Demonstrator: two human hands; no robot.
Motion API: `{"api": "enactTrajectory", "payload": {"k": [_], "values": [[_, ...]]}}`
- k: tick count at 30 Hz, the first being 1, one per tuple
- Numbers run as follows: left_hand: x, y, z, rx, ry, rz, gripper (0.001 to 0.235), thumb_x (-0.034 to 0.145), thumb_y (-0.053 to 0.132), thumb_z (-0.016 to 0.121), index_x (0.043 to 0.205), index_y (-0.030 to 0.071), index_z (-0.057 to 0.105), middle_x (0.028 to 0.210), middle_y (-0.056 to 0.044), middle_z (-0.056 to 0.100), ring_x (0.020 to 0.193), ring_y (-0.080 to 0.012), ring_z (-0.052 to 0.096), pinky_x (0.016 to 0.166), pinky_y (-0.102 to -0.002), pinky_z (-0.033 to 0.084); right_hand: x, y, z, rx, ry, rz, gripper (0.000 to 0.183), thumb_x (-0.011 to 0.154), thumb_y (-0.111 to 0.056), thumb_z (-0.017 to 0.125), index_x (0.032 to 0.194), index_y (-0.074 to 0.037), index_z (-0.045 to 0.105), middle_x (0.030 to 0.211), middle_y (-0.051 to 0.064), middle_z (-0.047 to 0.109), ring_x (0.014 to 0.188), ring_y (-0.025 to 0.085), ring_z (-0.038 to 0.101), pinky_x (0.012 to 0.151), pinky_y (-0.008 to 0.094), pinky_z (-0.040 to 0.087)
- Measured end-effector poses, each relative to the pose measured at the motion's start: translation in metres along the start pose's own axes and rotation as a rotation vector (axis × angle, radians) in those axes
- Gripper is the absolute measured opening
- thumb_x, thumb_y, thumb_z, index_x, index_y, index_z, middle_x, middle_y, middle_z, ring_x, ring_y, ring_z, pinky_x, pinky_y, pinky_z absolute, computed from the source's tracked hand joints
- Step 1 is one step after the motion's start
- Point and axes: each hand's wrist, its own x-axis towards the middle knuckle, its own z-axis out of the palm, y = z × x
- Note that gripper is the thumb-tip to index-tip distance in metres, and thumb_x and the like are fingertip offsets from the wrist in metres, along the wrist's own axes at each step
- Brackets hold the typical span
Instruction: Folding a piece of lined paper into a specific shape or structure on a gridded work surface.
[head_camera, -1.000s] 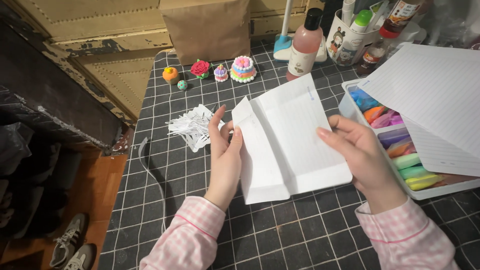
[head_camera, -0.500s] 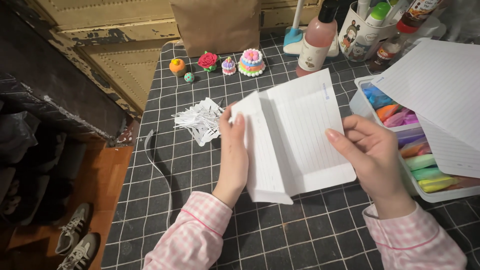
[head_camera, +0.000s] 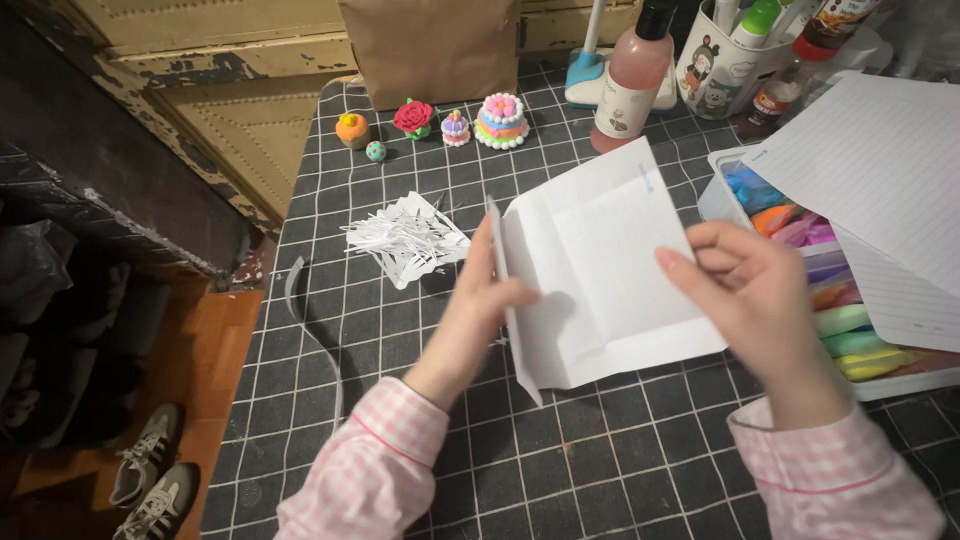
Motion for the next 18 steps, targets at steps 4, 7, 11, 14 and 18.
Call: {"api": "enactTrajectory", "payload": {"k": [4,7,11,14,18], "values": [[0.002,0.013,-0.010,-0.100,0.139,-0.325,0.053,0.067,0.004,0.054,0.121,0.006,0.051,0.095,-0.010,0.051,0.081,-0.0220,0.050,0.067,-0.033,0.040,0.011,0.006,-0.018,-0.118,0.049,0.257,0.017,0.097,-0.016,0.074,0.086,-0.006,0.066,0.055,-0.011,0.025,0.056,0.005,0.026,0.056,0.021,0.027],[0.004,0.013,-0.021,0.134,0.157,-0.375,0.041,0.081,0.008,0.053,0.121,0.002,0.062,0.105,-0.010,0.069,0.093,-0.0227,0.064,0.081,-0.034,0.049,0.014,0.013,-0.027,-0.236,0.031,0.342,0.019,0.095,-0.021,0.077,0.084,-0.007,0.068,0.051,-0.010,0.035,0.057,0.005,0.033,0.061,0.021,0.033],[0.006,0.009,-0.035,0.434,0.006,-0.218,0.034,0.084,0.008,0.054,0.114,0.005,0.069,0.105,-0.002,0.072,0.094,-0.0131,0.066,0.082,-0.029,0.050,0.011,0.012,-0.027,-0.308,-0.025,0.362,0.023,0.093,-0.021,0.078,0.078,-0.008,0.066,0.053,-0.009,0.034,0.059,0.007,0.029,0.057,0.023,0.029],[-0.002,0.030,-0.030,0.712,-0.035,-0.278,0.029,0.090,0.014,0.050,0.110,0.009,0.071,0.089,0.001,0.069,0.072,-0.0112,0.057,0.066,-0.029,0.044,0.011,0.002,-0.024,-0.440,-0.069,0.422,0.020,0.090,-0.023,0.077,0.081,-0.007,0.070,0.057,-0.001,0.064,0.059,0.009,0.042,0.057,0.026,0.034],[-0.004,0.037,-0.037,0.615,-0.024,-0.360,0.038,0.092,0.013,0.048,0.122,0.005,0.069,0.089,-0.007,0.069,0.078,-0.0185,0.068,0.059,-0.034,0.062,0.012,-0.006,-0.017,-0.502,-0.142,0.507,0.021,0.088,-0.025,0.077,0.089,-0.005,0.071,0.065,0.003,0.069,0.061,0.012,0.047,0.061,0.027,0.038]]}}
